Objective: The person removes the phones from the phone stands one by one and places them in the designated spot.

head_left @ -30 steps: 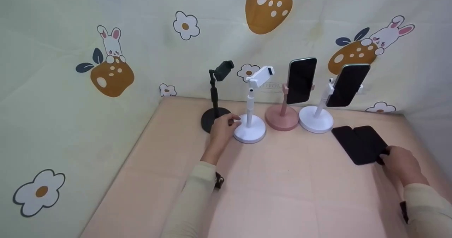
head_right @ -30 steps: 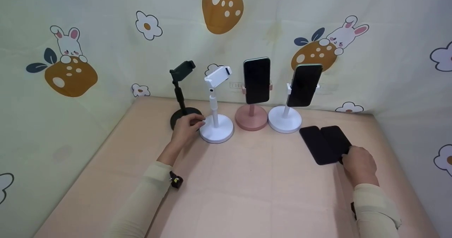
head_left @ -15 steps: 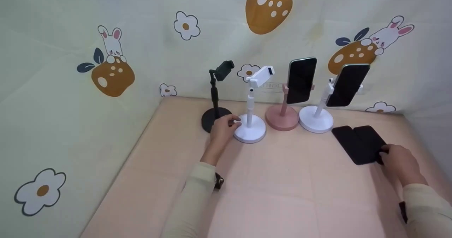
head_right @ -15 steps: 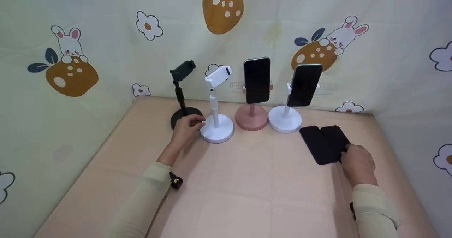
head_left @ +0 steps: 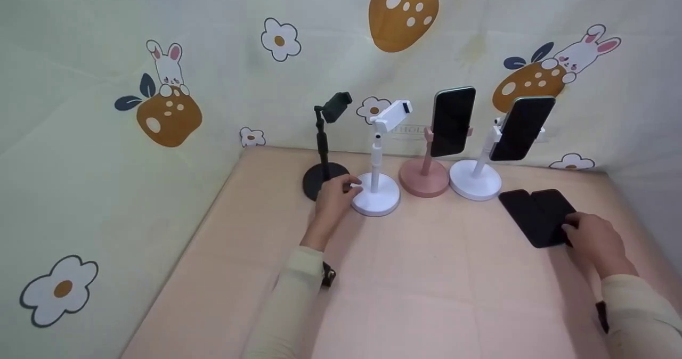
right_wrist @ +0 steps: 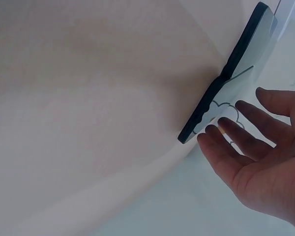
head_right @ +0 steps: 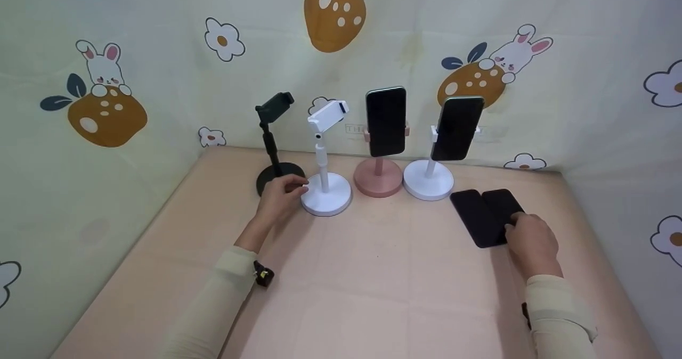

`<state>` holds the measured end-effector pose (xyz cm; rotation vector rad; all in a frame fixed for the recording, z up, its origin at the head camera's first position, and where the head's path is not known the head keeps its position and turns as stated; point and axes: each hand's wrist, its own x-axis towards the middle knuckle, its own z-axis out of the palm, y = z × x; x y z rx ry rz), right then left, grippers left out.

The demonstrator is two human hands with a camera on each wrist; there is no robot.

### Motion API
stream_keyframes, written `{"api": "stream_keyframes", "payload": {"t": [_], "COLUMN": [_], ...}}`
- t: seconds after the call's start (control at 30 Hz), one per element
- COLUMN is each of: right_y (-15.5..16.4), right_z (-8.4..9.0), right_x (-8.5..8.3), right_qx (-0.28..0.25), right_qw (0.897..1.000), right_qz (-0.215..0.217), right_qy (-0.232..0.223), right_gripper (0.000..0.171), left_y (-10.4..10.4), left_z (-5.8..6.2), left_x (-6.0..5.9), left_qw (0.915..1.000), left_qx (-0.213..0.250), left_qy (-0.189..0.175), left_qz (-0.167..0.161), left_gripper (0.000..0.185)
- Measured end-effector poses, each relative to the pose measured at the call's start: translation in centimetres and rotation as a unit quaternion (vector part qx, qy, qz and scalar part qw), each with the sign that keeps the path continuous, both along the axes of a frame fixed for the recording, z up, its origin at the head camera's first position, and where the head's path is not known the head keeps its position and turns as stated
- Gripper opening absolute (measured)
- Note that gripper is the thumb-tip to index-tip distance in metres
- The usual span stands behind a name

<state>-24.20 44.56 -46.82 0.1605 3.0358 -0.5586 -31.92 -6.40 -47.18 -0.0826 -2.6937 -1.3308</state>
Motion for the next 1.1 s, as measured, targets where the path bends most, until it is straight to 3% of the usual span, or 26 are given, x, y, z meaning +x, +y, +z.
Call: {"api": "stream_keyframes", "payload": {"t": [1.1], "right_y": [-3.8], "right_z": [1.2], "right_x": [-0.9], "right_qx": [-0.012], "right_qw": [1.000], "right_qz": [0.013], "right_qy": [0.005], "right_gripper": [0.048], "left_y": [0.1], "left_z": [0.0], "left_x": [0.3], "left_qw": [0.9995], "left_qx": [0.003], "left_qy": [-0.030], "left_qz": [-0.012], "left_gripper": [0.018]}}
